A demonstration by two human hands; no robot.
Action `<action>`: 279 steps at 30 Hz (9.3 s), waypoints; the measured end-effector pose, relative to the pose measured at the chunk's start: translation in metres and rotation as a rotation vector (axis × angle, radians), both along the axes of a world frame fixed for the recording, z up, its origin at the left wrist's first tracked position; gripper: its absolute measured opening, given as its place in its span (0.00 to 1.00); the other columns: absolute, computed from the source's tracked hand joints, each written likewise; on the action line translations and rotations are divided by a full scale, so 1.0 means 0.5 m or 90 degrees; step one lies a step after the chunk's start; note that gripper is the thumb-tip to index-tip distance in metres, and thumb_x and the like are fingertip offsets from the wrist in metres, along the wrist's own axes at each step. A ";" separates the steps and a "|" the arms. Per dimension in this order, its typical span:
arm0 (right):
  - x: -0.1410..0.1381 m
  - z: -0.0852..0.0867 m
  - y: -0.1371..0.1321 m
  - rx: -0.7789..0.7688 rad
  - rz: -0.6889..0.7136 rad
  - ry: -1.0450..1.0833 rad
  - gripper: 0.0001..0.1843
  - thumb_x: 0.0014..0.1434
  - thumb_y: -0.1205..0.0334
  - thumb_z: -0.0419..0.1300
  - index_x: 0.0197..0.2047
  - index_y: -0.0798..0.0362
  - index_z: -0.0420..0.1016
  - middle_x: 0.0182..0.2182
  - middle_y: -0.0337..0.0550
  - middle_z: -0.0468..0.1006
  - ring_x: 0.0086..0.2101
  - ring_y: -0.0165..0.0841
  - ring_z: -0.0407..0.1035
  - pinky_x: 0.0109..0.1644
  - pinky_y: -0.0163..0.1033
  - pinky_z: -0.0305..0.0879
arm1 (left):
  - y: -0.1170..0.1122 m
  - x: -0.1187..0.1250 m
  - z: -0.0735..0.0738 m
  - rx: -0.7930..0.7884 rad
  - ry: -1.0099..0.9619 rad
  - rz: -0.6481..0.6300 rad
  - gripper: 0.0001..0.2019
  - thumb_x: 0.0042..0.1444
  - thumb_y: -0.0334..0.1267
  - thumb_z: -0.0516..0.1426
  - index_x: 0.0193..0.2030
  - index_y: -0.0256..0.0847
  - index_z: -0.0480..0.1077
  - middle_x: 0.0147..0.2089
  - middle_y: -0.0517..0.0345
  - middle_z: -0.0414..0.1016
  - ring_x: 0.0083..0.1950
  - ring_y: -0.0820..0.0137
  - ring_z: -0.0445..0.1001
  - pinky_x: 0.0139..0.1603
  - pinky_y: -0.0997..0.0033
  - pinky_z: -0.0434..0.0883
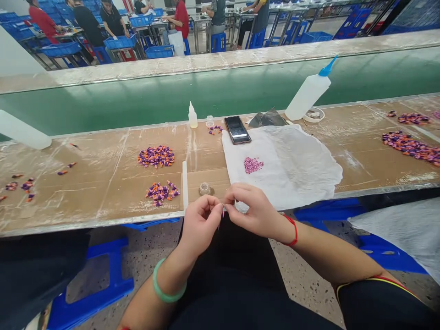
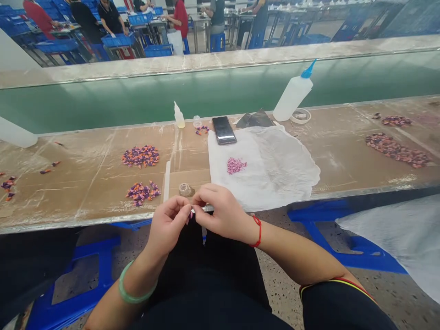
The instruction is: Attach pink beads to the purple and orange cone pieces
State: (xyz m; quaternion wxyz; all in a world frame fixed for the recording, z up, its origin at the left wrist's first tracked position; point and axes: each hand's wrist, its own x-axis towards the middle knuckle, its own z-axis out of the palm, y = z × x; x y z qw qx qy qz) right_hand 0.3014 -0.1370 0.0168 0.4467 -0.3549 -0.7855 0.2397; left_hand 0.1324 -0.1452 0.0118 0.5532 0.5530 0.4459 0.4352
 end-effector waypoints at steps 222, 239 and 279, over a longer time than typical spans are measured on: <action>0.214 -0.137 0.147 -0.039 -0.229 -0.379 0.07 0.61 0.70 0.59 0.33 0.53 0.77 0.35 0.49 0.79 0.38 0.42 0.65 0.48 0.47 0.62 | 0.047 -0.142 -0.050 -0.188 -0.087 -0.132 0.19 0.52 0.48 0.70 0.29 0.38 0.69 0.24 0.63 0.68 0.20 0.81 0.60 0.20 0.82 0.57; 0.179 -0.123 0.115 0.100 -0.190 -0.423 0.11 0.67 0.72 0.50 0.34 0.52 0.68 0.34 0.51 0.72 0.39 0.44 0.62 0.48 0.51 0.63 | 0.056 -0.020 -0.034 -0.008 0.084 -0.120 0.13 0.59 0.43 0.60 0.28 0.37 0.73 0.23 0.57 0.73 0.25 0.74 0.69 0.27 0.76 0.65; 0.061 -0.013 0.023 0.011 -0.071 -0.167 0.10 0.63 0.72 0.53 0.32 0.50 0.60 0.28 0.39 0.68 0.32 0.34 0.61 0.37 0.40 0.59 | 0.076 0.030 -0.033 0.072 0.082 -0.119 0.09 0.59 0.40 0.58 0.30 0.38 0.72 0.26 0.58 0.73 0.27 0.72 0.69 0.28 0.74 0.67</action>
